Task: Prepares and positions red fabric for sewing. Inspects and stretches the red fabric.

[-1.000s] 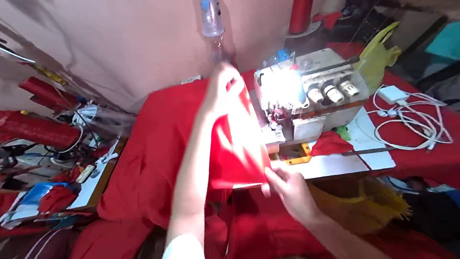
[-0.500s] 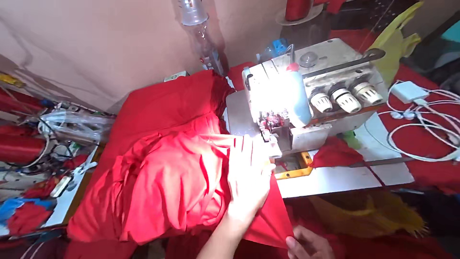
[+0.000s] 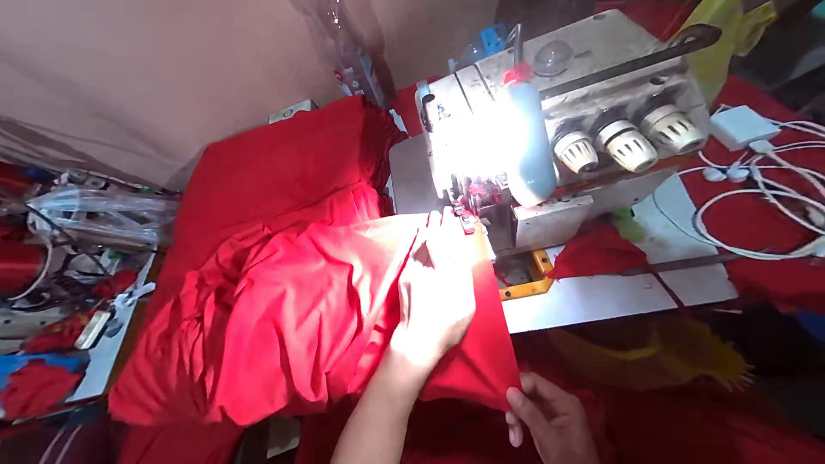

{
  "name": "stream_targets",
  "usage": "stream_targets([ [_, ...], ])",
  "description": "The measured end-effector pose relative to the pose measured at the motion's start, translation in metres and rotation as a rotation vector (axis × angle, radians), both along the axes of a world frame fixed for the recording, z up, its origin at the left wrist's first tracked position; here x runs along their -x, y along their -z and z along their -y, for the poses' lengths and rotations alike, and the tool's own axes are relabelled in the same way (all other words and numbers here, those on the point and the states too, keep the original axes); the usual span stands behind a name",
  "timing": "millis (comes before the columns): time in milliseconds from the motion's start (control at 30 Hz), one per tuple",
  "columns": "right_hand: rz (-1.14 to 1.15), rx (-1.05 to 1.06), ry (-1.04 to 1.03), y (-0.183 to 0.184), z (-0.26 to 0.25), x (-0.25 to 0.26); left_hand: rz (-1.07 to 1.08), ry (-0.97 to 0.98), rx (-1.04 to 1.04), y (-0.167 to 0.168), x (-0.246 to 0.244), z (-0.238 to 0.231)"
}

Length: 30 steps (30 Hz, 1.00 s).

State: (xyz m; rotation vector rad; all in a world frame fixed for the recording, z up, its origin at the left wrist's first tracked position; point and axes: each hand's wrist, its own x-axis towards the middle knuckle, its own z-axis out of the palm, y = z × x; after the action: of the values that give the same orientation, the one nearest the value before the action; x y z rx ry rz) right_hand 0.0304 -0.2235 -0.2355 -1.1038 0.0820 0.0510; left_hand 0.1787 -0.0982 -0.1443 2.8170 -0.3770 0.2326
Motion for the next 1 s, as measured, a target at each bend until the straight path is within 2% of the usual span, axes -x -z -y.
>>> stream_targets([
  [100, 0.059, -0.008, 0.047, 0.001, -0.003, -0.015, -0.005, 0.089, -0.027, -0.019, -0.016, -0.009],
  [200, 0.122, 0.038, 0.101, -0.001, -0.007, -0.037, -0.035, 0.157, 0.081, -0.025, -0.035, -0.022],
  [300, 0.154, 0.06, 0.122, -0.008, -0.009, -0.061, -0.118, 0.138, 0.081, -0.026, -0.059, -0.025],
  [367, 0.182, 0.043, 0.138, -0.015, -0.013, -0.078, -0.181, 0.082, -0.017, -0.027, -0.076, -0.023],
  [500, 0.238, 0.072, 0.216, -0.028, -0.016, -0.114, 0.0, 0.075, -0.11, -0.014, -0.055, -0.034],
  [533, 0.251, 0.079, 0.259, -0.031, -0.017, -0.123, 0.013, 0.074, -0.09, -0.021, -0.05, -0.035],
  [600, 0.275, 0.132, 0.343, -0.033, -0.019, -0.142, -0.034, 0.092, 0.08, -0.03, -0.043, -0.042],
  [667, 0.279, 0.178, 0.382, -0.032, -0.021, -0.154, -0.05, 0.082, 0.207, -0.022, -0.052, -0.047],
  [700, 0.273, 0.189, 0.382, -0.032, -0.02, -0.156, -0.018, 0.101, 0.246, -0.007, -0.069, -0.054],
  [767, 0.269, 0.225, 0.378, -0.032, -0.019, -0.157, -0.068, 0.14, 0.305, 0.022, -0.139, -0.074],
  [833, 0.283, 0.287, 0.393, -0.031, -0.018, -0.155, -0.228, 0.025, 0.32, 0.014, -0.203, -0.072],
  [900, 0.345, 0.358, 0.428, -0.032, -0.019, -0.15, -0.121, -0.156, 0.332, 0.013, -0.218, -0.064],
  [933, 0.408, 0.39, 0.454, -0.033, -0.02, -0.147, 0.006, -0.223, 0.35, 0.014, -0.214, -0.064],
  [1000, 0.576, 0.426, 0.479, -0.041, -0.021, -0.142, 0.394, -0.316, 0.538, 0.023, -0.195, -0.07],
])
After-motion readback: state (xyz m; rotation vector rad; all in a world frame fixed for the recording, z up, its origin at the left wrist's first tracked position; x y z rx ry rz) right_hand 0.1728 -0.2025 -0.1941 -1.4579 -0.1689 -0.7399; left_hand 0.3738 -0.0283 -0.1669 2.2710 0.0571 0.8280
